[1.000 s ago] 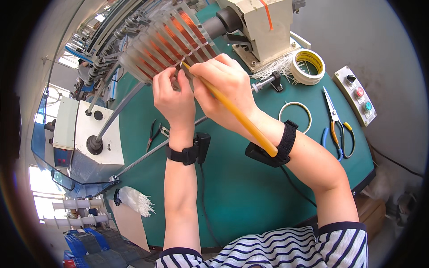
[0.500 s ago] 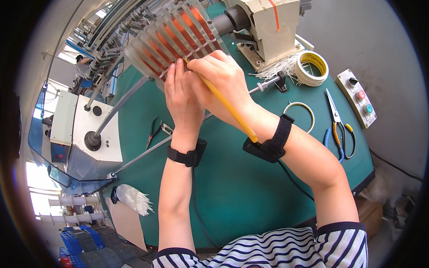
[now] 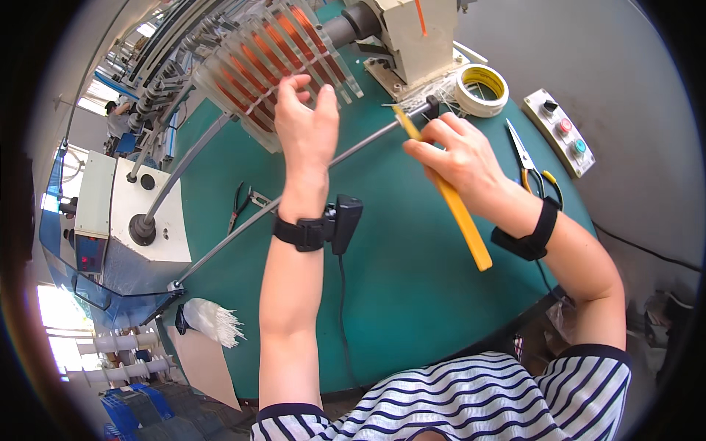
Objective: Winding copper wire onto frames using an industrial machine and finishing them with tape and zip ties.
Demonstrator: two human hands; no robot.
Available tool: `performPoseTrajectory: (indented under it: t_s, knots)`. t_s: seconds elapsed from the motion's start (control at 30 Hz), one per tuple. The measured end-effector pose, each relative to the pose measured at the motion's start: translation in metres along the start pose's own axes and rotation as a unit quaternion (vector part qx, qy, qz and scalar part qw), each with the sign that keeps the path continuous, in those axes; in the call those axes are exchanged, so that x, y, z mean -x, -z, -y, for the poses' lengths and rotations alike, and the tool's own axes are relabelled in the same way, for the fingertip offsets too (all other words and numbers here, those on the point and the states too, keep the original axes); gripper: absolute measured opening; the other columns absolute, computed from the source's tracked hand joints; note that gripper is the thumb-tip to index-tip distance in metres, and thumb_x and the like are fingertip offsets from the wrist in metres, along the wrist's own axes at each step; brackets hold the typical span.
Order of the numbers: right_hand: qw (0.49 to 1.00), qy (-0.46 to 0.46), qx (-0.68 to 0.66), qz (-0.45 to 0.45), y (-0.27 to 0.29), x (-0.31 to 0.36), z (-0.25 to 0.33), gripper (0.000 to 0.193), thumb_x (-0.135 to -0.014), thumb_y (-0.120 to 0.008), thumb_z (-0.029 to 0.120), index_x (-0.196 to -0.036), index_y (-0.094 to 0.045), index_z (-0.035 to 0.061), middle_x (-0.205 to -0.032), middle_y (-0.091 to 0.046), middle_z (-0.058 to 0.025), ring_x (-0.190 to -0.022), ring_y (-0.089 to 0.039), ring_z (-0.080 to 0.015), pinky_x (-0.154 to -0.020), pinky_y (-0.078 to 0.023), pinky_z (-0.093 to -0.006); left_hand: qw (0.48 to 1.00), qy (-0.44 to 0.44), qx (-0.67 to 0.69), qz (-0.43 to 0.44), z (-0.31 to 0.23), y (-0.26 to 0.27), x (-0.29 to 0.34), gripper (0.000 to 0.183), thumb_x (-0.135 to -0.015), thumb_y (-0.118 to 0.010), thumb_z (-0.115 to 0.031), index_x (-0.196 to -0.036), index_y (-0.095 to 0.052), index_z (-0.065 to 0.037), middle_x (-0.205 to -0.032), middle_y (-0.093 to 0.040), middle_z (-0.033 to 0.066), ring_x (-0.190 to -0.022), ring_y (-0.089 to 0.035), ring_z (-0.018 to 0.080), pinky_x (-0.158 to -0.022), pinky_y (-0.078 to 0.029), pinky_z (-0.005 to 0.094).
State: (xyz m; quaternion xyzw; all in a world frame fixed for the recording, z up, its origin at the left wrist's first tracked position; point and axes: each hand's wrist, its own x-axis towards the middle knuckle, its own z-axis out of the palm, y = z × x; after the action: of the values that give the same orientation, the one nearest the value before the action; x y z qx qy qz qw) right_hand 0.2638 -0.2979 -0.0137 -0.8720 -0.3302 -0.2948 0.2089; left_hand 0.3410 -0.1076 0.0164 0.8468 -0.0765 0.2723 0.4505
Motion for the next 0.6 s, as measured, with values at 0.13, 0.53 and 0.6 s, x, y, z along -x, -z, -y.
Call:
performPoseTrajectory:
  t_s: [0.13,0.53,0.6]
  knots:
    - [0.977,0.047,0.137,0.157,0.021,0.043,-0.031,0.037,-0.063,-0.068,0.003,-0.098,-0.059,0.0093,-0.089,-0.051,-0.0066,-0.091,-0.049,-0.0225,-0.076,-0.044,-0.0332,0.991,0.041,0.120,0.037,0.009,0.018,0.000,0.036,-0.079,-0.063,-0.017,-0.108,-0.051,0.001,-0.107,-0.057,0.0183,-0.104,-0.051,0.0271,-0.086,-0.041,0.0365]
    - [0.948,-0.156,-0.135,0.241,0.006,0.019,0.043,0.020,-0.075,-0.064,0.009,-0.093,-0.059,0.0003,-0.085,-0.056,-0.0141,-0.086,-0.057,-0.0318,-0.074,-0.047,-0.0401,0.910,0.000,-0.355,0.214,0.089,0.113,0.107,0.034,-0.084,-0.060,-0.017,-0.109,-0.055,0.004,-0.110,-0.059,0.0198,-0.101,-0.056,0.0309,-0.085,-0.046,0.0373]
    - [0.930,-0.157,-0.194,0.270,-0.003,0.009,0.059,0.019,-0.076,-0.063,0.010,-0.091,-0.060,-0.0003,-0.085,-0.057,-0.0143,-0.087,-0.057,-0.0326,-0.074,-0.047,-0.0400,0.904,-0.013,-0.373,0.207,0.100,0.117,0.115,0.040,-0.084,-0.059,-0.018,-0.113,-0.052,0.007,-0.114,-0.055,0.0224,-0.107,-0.052,0.0341,-0.090,-0.043,0.0395]
